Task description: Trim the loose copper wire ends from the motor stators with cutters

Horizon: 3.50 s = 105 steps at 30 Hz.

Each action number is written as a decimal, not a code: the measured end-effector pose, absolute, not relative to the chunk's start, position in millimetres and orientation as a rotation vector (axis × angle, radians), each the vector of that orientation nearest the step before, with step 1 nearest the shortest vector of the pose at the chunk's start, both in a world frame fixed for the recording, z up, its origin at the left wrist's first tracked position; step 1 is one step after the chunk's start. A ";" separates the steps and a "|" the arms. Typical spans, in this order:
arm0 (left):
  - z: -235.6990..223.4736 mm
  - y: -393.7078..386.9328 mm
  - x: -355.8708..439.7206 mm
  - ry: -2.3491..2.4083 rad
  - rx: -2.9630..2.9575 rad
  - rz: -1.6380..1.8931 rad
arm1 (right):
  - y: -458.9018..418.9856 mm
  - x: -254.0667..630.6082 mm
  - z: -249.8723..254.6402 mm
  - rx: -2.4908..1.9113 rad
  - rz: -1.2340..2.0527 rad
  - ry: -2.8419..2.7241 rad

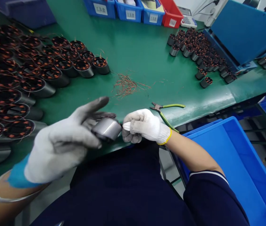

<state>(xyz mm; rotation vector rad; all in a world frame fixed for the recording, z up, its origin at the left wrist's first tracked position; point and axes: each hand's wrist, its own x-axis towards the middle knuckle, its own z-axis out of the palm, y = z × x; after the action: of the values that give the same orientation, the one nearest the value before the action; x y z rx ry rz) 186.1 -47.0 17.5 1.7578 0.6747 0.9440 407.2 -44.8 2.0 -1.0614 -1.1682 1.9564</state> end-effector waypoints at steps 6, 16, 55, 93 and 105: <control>5.0 -38.0 192.6 1.021 1.318 0.755 | -49.9 407.0 11.4 -1.113 1.898 -1.366; 16.8 -32.4 192.1 0.712 0.995 0.936 | -45.6 406.8 8.2 -1.149 1.803 -1.468; -4.1 -7.7 195.7 1.472 2.091 0.410 | -51.0 550.3 -13.3 -2.040 0.168 -2.415; -23.2 -4.1 194.0 1.468 1.982 0.571 | -22.9 534.3 -19.1 -1.992 -0.155 -2.383; -24.2 -3.6 193.8 1.397 1.950 0.593 | -49.2 421.3 13.9 -1.145 2.292 -1.252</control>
<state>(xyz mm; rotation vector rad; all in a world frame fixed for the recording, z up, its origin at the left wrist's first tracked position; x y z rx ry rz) 193.8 -3.6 -24.2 1.9504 1.3972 0.5933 421.3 -49.2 13.9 -1.1451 -1.2524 2.2922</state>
